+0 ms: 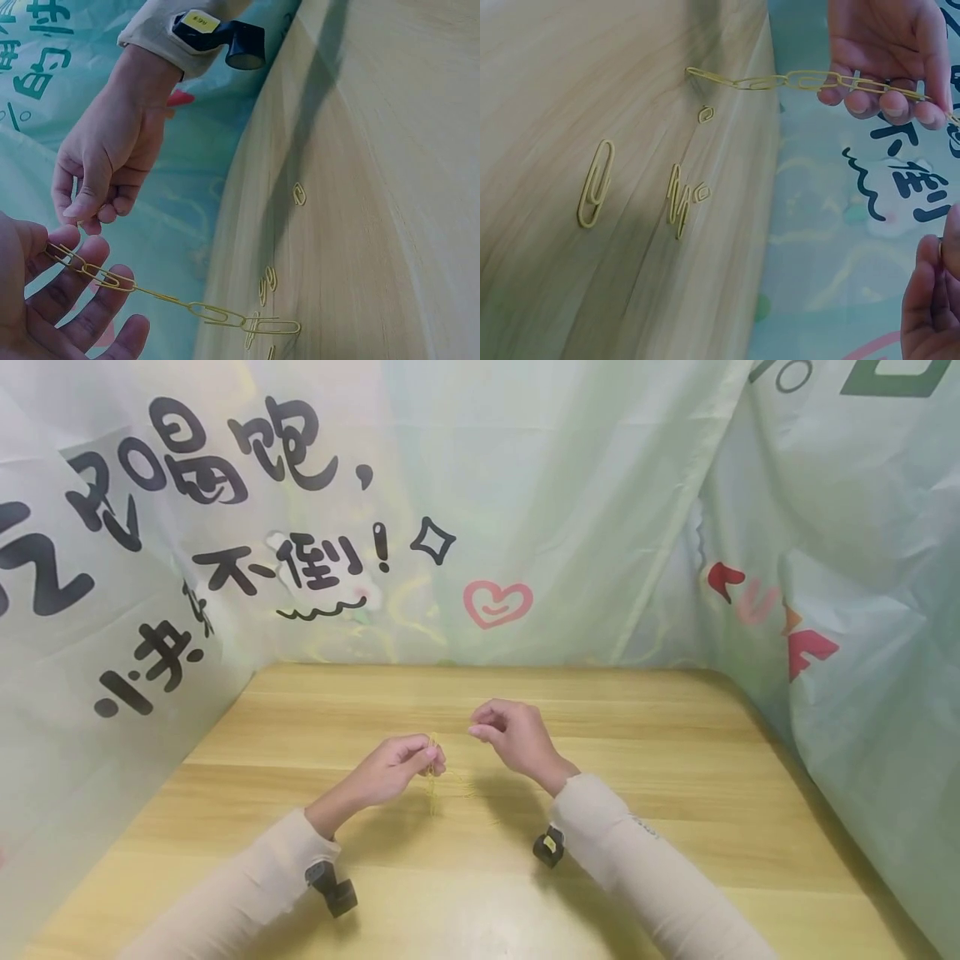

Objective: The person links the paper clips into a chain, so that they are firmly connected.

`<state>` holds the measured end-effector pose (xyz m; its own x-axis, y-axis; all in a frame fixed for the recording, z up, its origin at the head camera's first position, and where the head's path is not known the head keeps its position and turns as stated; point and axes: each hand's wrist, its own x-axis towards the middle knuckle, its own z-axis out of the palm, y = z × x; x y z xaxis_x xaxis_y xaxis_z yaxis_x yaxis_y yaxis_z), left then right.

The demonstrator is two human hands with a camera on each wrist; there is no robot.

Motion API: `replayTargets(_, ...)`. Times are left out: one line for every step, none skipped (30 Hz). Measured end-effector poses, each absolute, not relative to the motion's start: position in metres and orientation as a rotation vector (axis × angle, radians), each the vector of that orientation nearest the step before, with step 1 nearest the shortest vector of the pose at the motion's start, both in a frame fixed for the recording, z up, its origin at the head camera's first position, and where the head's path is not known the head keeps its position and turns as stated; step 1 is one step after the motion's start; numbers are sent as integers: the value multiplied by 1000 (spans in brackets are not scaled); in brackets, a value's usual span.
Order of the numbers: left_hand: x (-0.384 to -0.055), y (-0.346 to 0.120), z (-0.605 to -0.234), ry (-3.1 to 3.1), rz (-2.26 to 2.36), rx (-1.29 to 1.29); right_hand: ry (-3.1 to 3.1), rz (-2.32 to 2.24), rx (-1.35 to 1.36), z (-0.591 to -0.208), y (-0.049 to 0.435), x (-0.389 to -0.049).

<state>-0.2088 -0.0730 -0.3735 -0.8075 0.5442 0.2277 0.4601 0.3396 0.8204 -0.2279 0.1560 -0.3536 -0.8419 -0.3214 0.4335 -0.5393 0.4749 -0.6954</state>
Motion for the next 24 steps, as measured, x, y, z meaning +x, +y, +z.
replayTargets(-209, -73, -373, 2500, 1485, 933, -2483, 1319, 728, -353, 156, -227)
replayTargets(-209, -73, -373, 2497, 1486, 926, -2489, 1335, 713, -352, 156, -227)
replayTargets(-209, -73, -372, 2499, 1482, 922, -2495, 1353, 703, -352, 155, -226)
replayTargets(-209, -73, -372, 2501, 1479, 919, -2504, 1367, 695, -351, 155, -225)
replayTargets(-209, -73, -371, 2504, 1474, 917, -2513, 1377, 688, -351, 155, -225)
replayTargets(-209, -73, -371, 2506, 1470, 917, -2522, 1387, 681, -350, 154, -224)
replayTargets(-208, -73, -371, 2506, 1469, 917, -2530, 1404, 680, -350, 154, -223)
replayTargets(-208, -74, -371, 2505, 1467, 918, -2539, 1428, 680, -349, 153, -222)
replayTargets(-208, -74, -371, 2505, 1465, 918, -2549, 1448, 685, -349, 153, -221)
replayTargets(-207, -74, -371, 2505, 1463, 919, -2558, 1470, 694, -349, 152, -220)
replayTargets(-207, -75, -371, 2509, 1458, 918, -2564, 1489, 705, -349, 151, -220)
replayTargets(-206, -75, -371, 2513, 1454, 918, -2568, 1507, 714, -349, 150, -219)
replayTargets(-206, -75, -371, 2523, 1447, 925, -2569, 1520, 726, -348, 150, -218)
replayTargets(-206, -75, -370, 2532, 1442, 931, -2569, 1526, 736, -348, 149, -217)
replayTargets(-206, -75, -370, 2541, 1439, 938, -2568, 1518, 747, -347, 149, -217)
replayTargets(-206, -74, -370, 2550, 1435, 947, -2563, 1519, 759, -347, 149, -217)
replayTargets(-207, -74, -369, 2559, 1429, 956, -2557, 1518, 768, -346, 148, -217)
replayTargets(-208, -73, -369, 2566, 1425, 965, -2553, 1515, 775, -345, 148, -216)
replayTargets(-209, -73, -368, 2574, 1419, 975, -2549, 1508, 786, -344, 148, -216)
replayTargets(-209, -73, -368, 2578, 1414, 977, -2548, 1495, 796, -344, 148, -217)
replayTargets(-210, -73, -368, 2582, 1406, 980, -2545, 1484, 808, -343, 147, -217)
replayTargets(-211, -72, -367, 2590, 1394, 981, -2542, 1478, 820, -343, 147, -217)
replayTargets(-211, -72, -367, 2595, 1385, 980, -2539, 1466, 830, -343, 147, -217)
replayTargets(-211, -72, -367, 2597, 1380, 981, -2536, 1458, 839, -342, 147, -217)
